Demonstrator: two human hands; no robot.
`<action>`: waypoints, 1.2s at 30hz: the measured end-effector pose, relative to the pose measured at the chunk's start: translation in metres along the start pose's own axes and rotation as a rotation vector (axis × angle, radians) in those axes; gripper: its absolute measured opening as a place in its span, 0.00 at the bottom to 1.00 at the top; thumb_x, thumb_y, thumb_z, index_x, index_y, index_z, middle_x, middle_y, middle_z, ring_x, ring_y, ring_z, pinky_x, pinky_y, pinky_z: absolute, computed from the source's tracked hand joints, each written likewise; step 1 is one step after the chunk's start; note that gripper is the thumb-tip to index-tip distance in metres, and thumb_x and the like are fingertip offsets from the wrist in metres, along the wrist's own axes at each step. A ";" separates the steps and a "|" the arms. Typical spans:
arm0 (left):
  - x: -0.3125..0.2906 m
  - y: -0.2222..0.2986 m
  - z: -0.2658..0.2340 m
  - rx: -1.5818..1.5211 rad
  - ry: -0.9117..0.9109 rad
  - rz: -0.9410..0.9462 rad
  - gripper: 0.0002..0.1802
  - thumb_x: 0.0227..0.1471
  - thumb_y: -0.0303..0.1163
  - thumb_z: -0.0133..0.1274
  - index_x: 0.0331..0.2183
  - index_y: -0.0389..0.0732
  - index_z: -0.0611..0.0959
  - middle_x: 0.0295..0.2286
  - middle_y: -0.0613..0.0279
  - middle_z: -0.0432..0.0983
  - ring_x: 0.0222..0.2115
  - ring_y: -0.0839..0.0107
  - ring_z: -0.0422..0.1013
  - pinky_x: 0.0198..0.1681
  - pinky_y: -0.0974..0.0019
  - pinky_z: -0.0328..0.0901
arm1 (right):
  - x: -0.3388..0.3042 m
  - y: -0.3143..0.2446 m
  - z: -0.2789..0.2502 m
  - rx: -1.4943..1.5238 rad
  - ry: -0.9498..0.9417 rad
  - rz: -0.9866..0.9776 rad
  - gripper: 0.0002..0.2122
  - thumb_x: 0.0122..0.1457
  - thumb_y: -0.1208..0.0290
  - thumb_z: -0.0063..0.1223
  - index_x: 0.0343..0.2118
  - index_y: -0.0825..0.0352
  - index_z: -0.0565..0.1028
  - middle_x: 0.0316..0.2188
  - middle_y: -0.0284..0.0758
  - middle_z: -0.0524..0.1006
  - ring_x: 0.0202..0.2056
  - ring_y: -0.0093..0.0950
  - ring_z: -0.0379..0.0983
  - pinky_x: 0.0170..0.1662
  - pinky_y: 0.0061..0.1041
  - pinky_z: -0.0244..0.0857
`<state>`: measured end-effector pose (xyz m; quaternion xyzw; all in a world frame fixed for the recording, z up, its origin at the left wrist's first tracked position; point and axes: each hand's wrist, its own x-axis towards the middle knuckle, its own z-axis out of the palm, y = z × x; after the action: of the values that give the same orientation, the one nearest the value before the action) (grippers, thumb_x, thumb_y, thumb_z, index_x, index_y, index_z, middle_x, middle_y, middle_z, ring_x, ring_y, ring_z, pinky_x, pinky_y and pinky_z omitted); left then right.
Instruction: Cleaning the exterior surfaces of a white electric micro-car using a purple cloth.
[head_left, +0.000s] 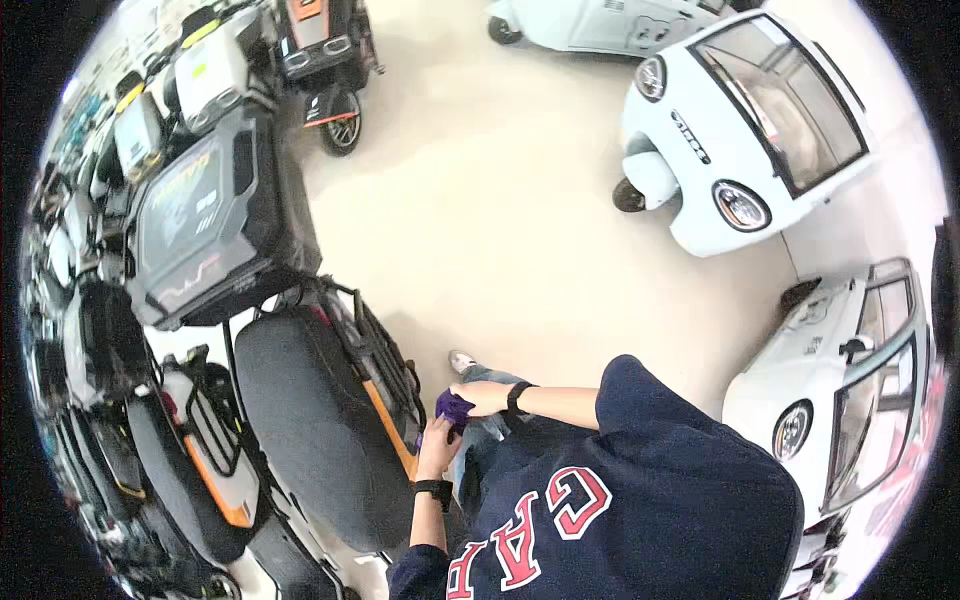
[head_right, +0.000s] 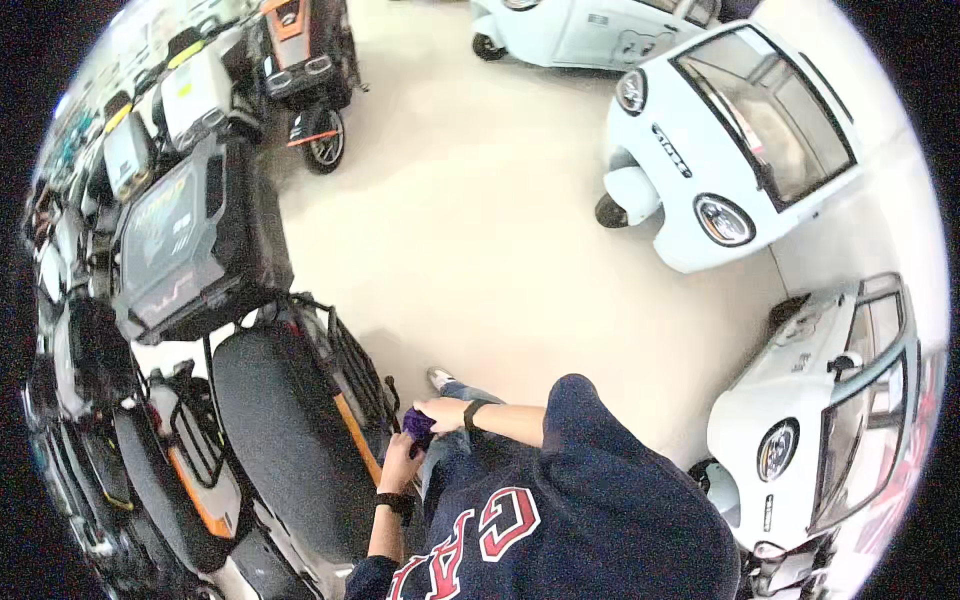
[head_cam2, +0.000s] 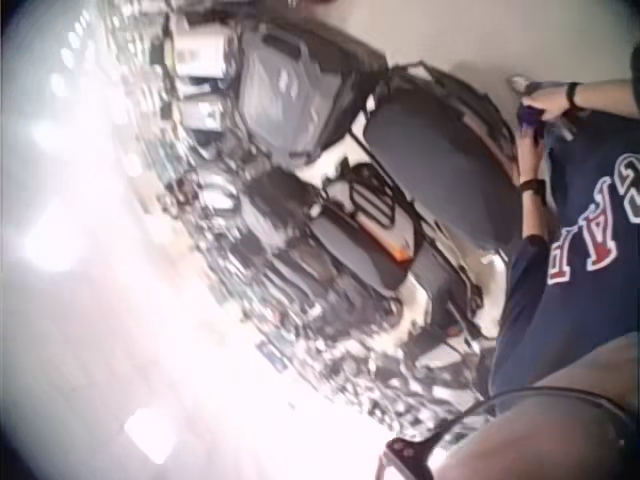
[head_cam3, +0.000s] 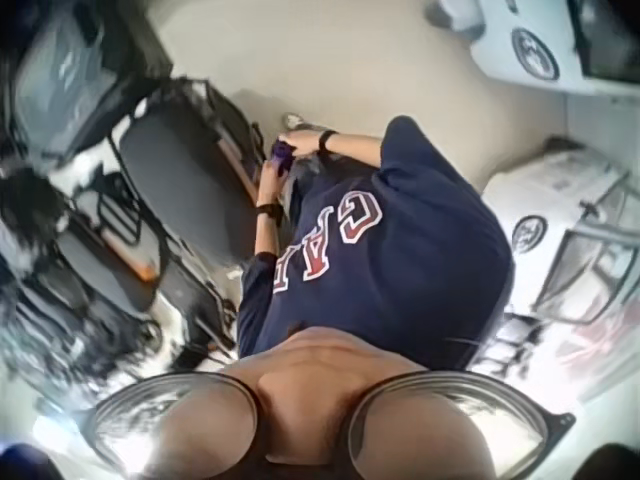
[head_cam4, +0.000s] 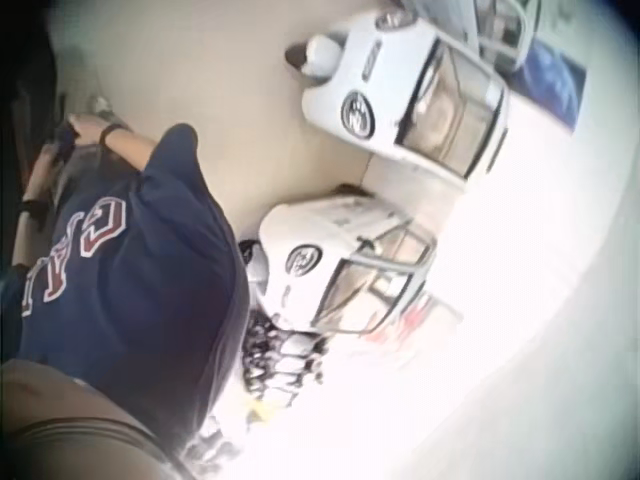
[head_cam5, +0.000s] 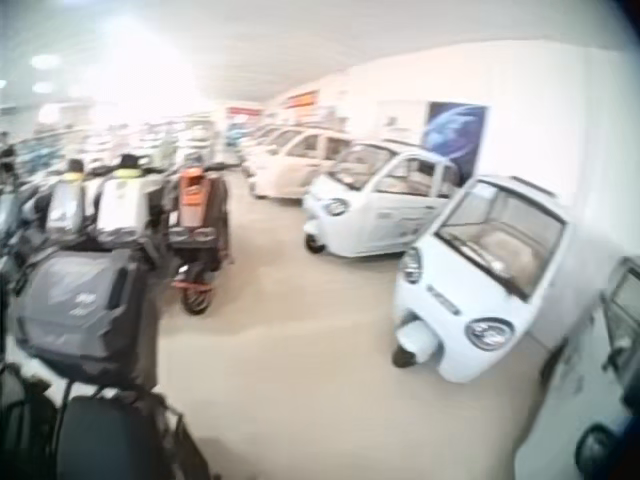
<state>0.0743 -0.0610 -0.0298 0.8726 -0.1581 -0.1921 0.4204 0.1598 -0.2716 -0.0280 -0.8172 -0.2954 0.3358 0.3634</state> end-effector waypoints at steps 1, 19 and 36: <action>0.023 0.022 -0.002 0.013 0.001 0.124 0.19 0.38 0.23 0.57 0.39 0.35 0.78 0.38 0.47 0.75 0.40 0.46 0.67 0.46 0.50 0.65 | -0.029 -0.011 -0.030 0.077 0.013 0.122 0.23 0.49 0.74 0.59 0.49 0.70 0.65 0.38 0.50 0.76 0.41 0.49 0.74 0.45 0.42 0.67; 0.290 0.265 0.099 0.209 -0.504 0.612 0.16 0.41 0.28 0.59 0.37 0.37 0.81 0.35 0.49 0.77 0.37 0.48 0.71 0.40 0.51 0.68 | -0.288 0.122 -0.185 0.141 0.683 0.272 0.25 0.50 0.69 0.60 0.50 0.66 0.64 0.38 0.48 0.76 0.41 0.46 0.74 0.44 0.41 0.67; 0.568 0.516 0.232 0.120 -0.744 0.973 0.11 0.40 0.29 0.55 0.30 0.37 0.81 0.32 0.53 0.76 0.36 0.51 0.71 0.40 0.53 0.69 | -0.487 0.232 -0.379 0.301 1.268 0.368 0.28 0.51 0.70 0.64 0.55 0.64 0.65 0.47 0.46 0.76 0.47 0.42 0.75 0.52 0.35 0.68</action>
<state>0.4046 -0.7730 0.1320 0.5972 -0.6847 -0.2607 0.3265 0.2128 -0.9054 0.1447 -0.8336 0.1689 -0.1146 0.5132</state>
